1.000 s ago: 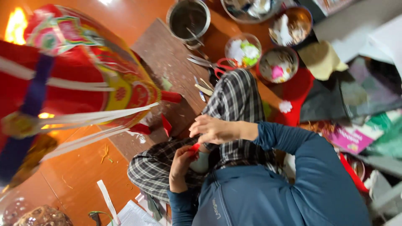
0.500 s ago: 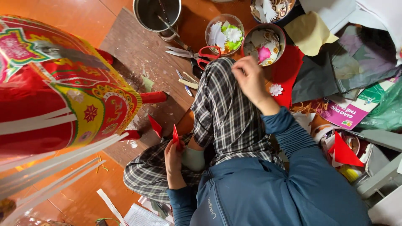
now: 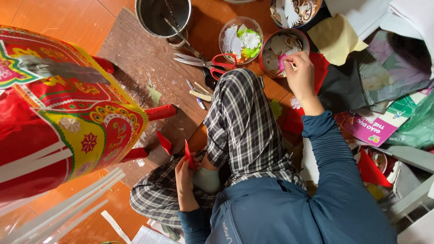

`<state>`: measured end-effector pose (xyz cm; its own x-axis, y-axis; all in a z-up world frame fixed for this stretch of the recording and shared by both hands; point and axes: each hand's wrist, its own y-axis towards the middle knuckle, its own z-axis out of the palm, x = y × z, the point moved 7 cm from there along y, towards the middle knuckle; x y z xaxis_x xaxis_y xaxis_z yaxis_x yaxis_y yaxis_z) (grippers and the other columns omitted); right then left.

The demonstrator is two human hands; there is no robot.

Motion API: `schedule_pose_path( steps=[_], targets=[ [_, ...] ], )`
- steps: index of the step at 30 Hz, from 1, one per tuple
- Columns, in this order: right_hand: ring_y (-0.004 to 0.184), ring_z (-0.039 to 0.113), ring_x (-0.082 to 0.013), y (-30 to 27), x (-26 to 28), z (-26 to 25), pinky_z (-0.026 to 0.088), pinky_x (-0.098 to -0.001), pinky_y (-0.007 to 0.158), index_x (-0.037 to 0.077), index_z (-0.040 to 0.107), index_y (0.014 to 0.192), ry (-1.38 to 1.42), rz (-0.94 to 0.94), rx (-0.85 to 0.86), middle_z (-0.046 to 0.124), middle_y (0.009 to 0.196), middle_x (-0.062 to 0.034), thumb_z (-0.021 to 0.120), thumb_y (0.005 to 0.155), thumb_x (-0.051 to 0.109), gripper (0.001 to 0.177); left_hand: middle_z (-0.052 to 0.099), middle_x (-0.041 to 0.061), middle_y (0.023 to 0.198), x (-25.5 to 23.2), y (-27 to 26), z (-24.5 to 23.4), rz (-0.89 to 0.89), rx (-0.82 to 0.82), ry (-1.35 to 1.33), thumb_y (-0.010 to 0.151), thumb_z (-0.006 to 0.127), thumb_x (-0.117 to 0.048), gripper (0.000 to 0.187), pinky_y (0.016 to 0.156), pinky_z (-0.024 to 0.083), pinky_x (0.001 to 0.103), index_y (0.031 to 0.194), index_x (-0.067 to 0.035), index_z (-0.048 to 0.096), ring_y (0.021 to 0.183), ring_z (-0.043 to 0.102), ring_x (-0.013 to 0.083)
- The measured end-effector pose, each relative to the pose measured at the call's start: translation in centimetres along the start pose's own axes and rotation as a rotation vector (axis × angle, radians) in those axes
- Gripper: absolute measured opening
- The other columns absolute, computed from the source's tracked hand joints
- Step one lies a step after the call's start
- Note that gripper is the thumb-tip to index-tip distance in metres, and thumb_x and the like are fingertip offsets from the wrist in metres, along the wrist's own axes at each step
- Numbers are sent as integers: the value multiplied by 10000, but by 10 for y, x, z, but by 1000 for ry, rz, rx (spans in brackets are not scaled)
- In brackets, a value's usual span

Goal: Assembling and decorating a traditional paper lantern by folding paper and gluing components.

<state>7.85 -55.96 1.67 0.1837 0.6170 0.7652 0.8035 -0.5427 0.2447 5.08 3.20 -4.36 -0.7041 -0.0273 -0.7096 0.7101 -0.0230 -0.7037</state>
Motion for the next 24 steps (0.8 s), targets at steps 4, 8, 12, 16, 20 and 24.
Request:
schedule_pose_path(
  steps=[4, 8, 12, 16, 20, 24],
  targets=[
    [1036, 712, -423, 26, -9, 0, 585, -458, 884, -21, 802, 1084, -26, -14, 3, 667, 1080, -175, 771, 1004, -95, 114, 741, 235, 881, 3, 1, -3, -10, -9, 0, 1024, 547, -67, 321, 648, 641, 384, 1213, 113, 735, 726, 776, 322],
    [776, 593, -176, 58, -18, -2, 494, -281, 628, -24, 795, 1079, -150, -16, -79, 688, 1129, -141, 735, 1009, -92, 114, 760, 160, 937, -1, -5, 5, -79, 52, -112, 1050, 491, -75, 369, 711, 540, 289, 1283, 76, 735, 788, 701, 227],
    [1030, 679, -299, 75, -37, 34, 627, -371, 929, -2, 780, 1114, -206, -144, 46, 687, 1232, -190, 721, 1019, -96, 147, 756, 179, 959, 2, -3, 5, -61, 89, -159, 1057, 474, -56, 369, 717, 544, 296, 1297, 98, 708, 792, 709, 244],
    [1155, 700, -329, 88, 5, 55, 576, -405, 1073, -67, 800, 1158, -195, -286, 133, 765, 1245, -191, 686, 985, -154, 225, 759, 161, 941, -2, -6, 7, -79, 57, -140, 1064, 498, -83, 366, 709, 541, 298, 1287, 84, 736, 792, 708, 241],
    [1153, 710, -321, 106, -20, 84, 576, -398, 1032, -44, 798, 1237, -271, -314, 205, 797, 1296, -186, 622, 1042, -119, 274, 758, 158, 932, -7, -10, 9, -89, 26, -106, 1052, 504, -80, 357, 683, 544, 285, 1271, 79, 738, 775, 709, 231],
    [1165, 711, -326, 121, -16, 86, 511, -482, 1150, 24, 817, 1183, -246, -292, 155, 803, 1212, -160, 654, 1032, -114, 262, 767, 167, 931, -6, -8, 7, -85, 35, -100, 1045, 506, -80, 366, 687, 547, 291, 1274, 83, 742, 769, 698, 226]
  ],
)
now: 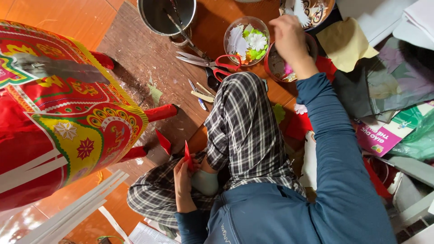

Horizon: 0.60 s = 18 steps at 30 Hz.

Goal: Assembling and decorating a traditional paper lantern by folding paper and gluing components.

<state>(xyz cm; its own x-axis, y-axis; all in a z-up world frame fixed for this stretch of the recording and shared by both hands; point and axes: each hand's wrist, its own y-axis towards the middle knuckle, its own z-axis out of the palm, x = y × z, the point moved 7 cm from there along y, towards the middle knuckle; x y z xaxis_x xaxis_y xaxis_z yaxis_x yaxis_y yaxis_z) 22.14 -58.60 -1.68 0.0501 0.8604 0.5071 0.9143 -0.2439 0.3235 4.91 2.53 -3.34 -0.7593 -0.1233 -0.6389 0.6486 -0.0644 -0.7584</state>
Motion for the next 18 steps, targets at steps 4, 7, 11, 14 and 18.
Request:
schedule_pose_path(
  steps=[4, 7, 11, 14, 18],
  targets=[
    [1096, 644, -281, 8, 33, 36, 554, -380, 962, 36, 839, 1207, 129, 2, 144, 742, 1187, -150, 656, 1080, -20, 230, 756, 173, 927, 1, 1, 2, -1, 4, -9, 1058, 507, -86, 364, 696, 549, 298, 1282, 90, 734, 781, 716, 254],
    [978, 574, -361, 13, 37, 72, 515, -433, 860, -26, 815, 1168, 82, -51, 182, 625, 1100, -175, 602, 950, -68, 309, 760, 169, 929, 2, 1, -2, 1, -18, 5, 1064, 510, -95, 367, 707, 557, 304, 1288, 85, 738, 787, 718, 246],
    [933, 513, -357, 22, 48, 86, 486, -458, 822, -2, 774, 1037, -24, -88, 200, 520, 1023, -162, 626, 945, -86, 193, 764, 180, 920, 8, 5, -6, 7, 8, -5, 1061, 512, -99, 372, 710, 567, 306, 1291, 84, 739, 766, 715, 253],
    [971, 490, -325, 25, 54, 88, 461, -435, 858, 70, 842, 1129, 124, 15, 321, 512, 1010, -117, 611, 984, -75, 309, 767, 179, 911, 9, 7, -6, 5, 8, -18, 1059, 521, -88, 357, 707, 566, 304, 1277, 85, 746, 752, 711, 248],
    [965, 554, -330, 24, 32, 91, 510, -418, 850, -5, 842, 1222, 67, 4, 148, 590, 1053, -151, 620, 922, -127, 392, 759, 186, 933, 11, 8, -7, 9, 30, -24, 1054, 523, -97, 369, 723, 572, 318, 1292, 91, 732, 770, 726, 273]
  ],
)
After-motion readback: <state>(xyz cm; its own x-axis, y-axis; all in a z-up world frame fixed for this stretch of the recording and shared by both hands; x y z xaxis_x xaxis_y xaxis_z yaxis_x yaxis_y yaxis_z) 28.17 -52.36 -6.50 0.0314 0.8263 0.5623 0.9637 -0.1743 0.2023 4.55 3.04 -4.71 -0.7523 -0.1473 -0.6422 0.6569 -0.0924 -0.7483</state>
